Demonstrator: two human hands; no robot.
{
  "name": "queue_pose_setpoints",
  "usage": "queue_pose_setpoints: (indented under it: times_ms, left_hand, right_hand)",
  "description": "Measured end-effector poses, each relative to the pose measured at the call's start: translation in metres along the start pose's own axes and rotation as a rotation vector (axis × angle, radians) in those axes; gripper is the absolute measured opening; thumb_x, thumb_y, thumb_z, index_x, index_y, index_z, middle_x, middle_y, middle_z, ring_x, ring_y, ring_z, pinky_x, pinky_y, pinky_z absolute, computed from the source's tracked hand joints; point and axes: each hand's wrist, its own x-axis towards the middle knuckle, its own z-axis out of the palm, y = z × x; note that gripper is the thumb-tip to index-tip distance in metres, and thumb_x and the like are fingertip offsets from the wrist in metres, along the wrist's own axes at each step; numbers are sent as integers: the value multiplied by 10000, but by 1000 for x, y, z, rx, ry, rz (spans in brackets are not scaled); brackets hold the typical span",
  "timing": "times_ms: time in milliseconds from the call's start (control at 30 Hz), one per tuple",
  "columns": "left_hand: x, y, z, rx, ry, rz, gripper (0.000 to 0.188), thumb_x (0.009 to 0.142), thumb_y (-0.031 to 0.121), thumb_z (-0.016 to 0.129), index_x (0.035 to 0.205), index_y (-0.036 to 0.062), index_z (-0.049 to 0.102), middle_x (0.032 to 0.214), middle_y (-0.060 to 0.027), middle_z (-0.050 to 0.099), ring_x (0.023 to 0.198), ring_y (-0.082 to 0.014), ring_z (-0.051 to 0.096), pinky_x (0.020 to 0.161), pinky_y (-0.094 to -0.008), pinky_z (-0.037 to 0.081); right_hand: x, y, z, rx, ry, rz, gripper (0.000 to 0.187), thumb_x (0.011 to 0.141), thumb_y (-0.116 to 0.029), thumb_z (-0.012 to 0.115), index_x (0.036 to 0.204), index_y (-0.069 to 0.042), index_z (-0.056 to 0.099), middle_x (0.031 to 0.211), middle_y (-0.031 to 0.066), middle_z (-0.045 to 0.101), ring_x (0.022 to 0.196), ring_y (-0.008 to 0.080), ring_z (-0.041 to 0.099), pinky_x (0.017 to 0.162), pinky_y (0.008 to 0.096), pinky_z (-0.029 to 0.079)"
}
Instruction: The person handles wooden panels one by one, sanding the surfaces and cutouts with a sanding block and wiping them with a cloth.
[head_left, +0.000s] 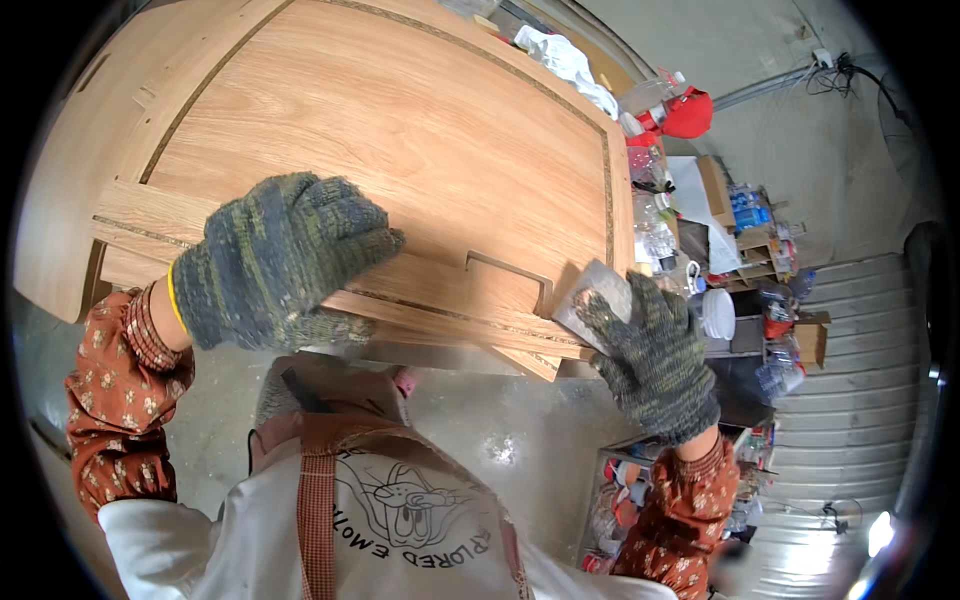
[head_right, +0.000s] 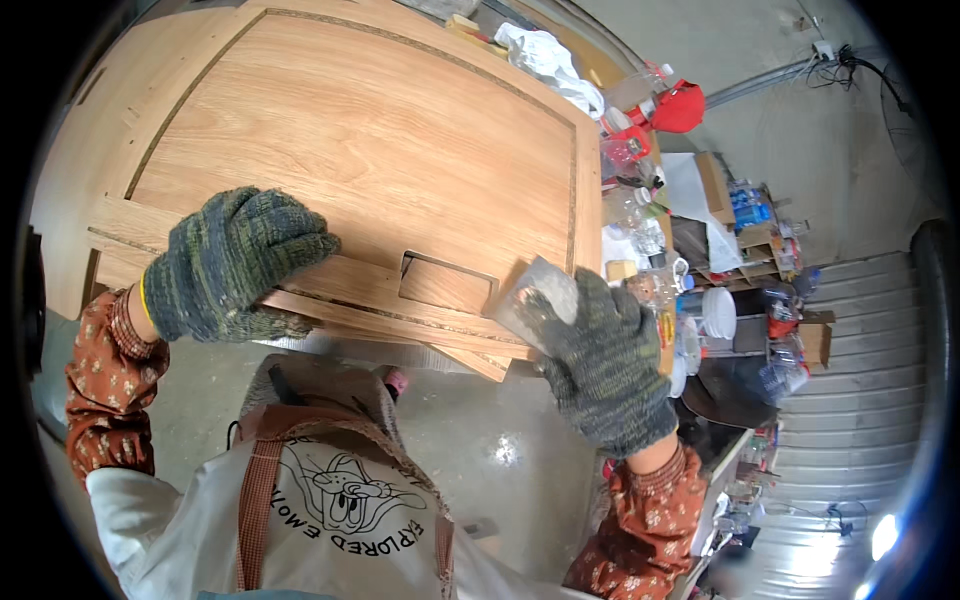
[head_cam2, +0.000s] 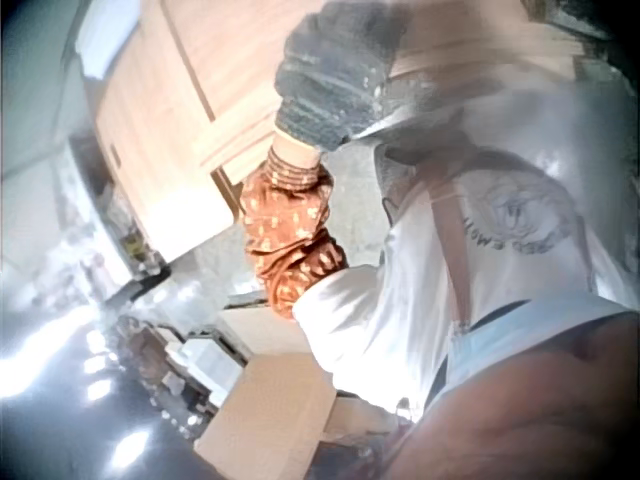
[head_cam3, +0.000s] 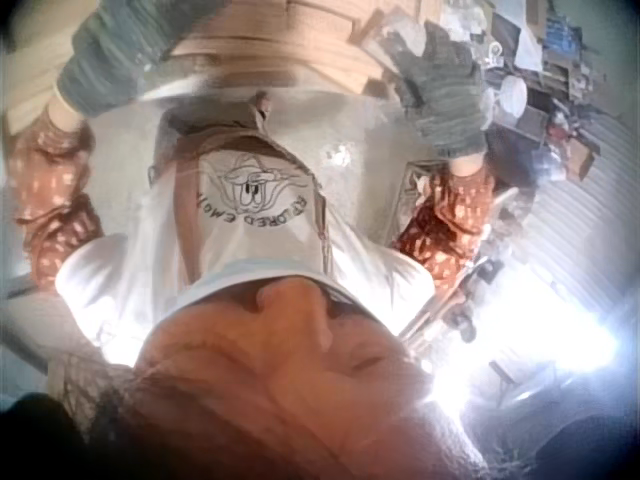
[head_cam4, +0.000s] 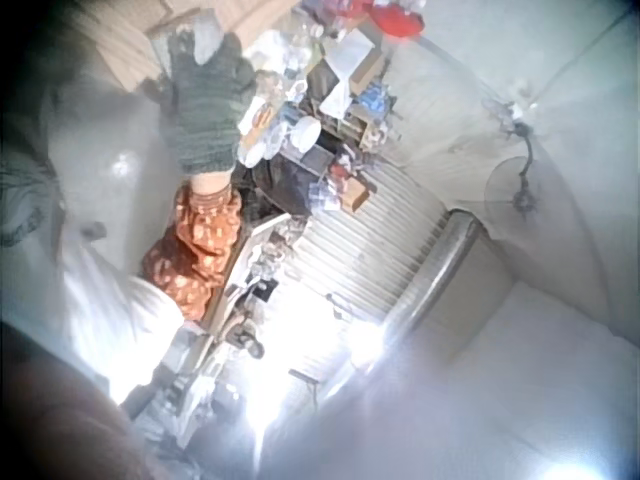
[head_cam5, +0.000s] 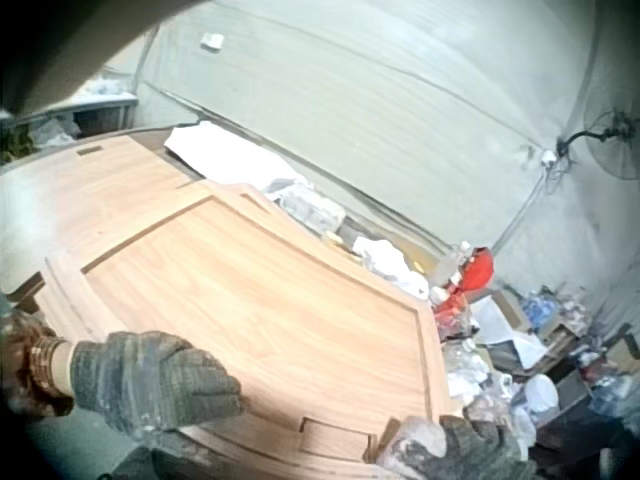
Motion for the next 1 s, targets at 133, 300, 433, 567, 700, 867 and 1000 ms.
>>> queue_pose_setpoints:
  times_ms: [133,300,433,567,700,867,1000]
  left_hand:
    - [3,5,-3,-56,-52,-22,723,693,507,722,1238,44,615,1091,-135,619,961,-317,591,833,-429,465]
    - [5,12,-8,-107,-49,-95,733,640,437,756,1241,43,613,1071,-135,629,947,-315,595,819,-425,467]
    - [7,14,-8,-77,-2,-54,735,608,397,770,1236,46,617,1062,-131,636,949,-312,597,806,-424,473]
    - [8,15,-11,-38,-10,-48,729,591,381,775,1221,47,626,1071,-135,639,961,-311,600,799,-426,474]
    - [8,12,-13,-107,-81,-113,706,613,388,775,1217,52,630,1108,-134,636,999,-312,595,815,-425,467]
    - [5,16,-8,-47,-45,-95,685,673,418,751,1245,66,614,1131,-122,629,1034,-317,583,832,-433,462]
    - [1,17,-5,12,26,-59,690,705,444,714,1274,73,593,1147,-124,627,1048,-326,581,864,-434,460]
  right_hand:
    - [14,-26,-13,4,-18,90,626,769,-252,678,1376,-245,525,1349,243,451,1107,393,468,917,512,374]
    - [-3,-12,-18,-2,-115,112,604,794,-324,645,1379,-247,519,1354,223,442,1133,386,447,928,515,367]
    - [-5,-18,-6,-54,1,121,580,831,-369,596,1389,-241,509,1377,207,414,1180,375,410,926,509,366]
    - [13,-41,-18,-13,-54,192,522,853,-375,562,1344,-197,543,1206,235,510,980,388,516,874,521,372]
    - [54,-86,-43,335,-158,368,543,842,-333,623,1353,-161,553,1236,275,531,1056,456,534,909,559,416]
    - [6,-48,-22,-45,157,130,416,887,-344,583,1178,-49,627,841,161,573,825,302,582,706,476,482]
    - [29,-73,-37,239,9,284,375,882,-321,599,1141,-52,635,918,173,598,865,304,596,727,474,490]
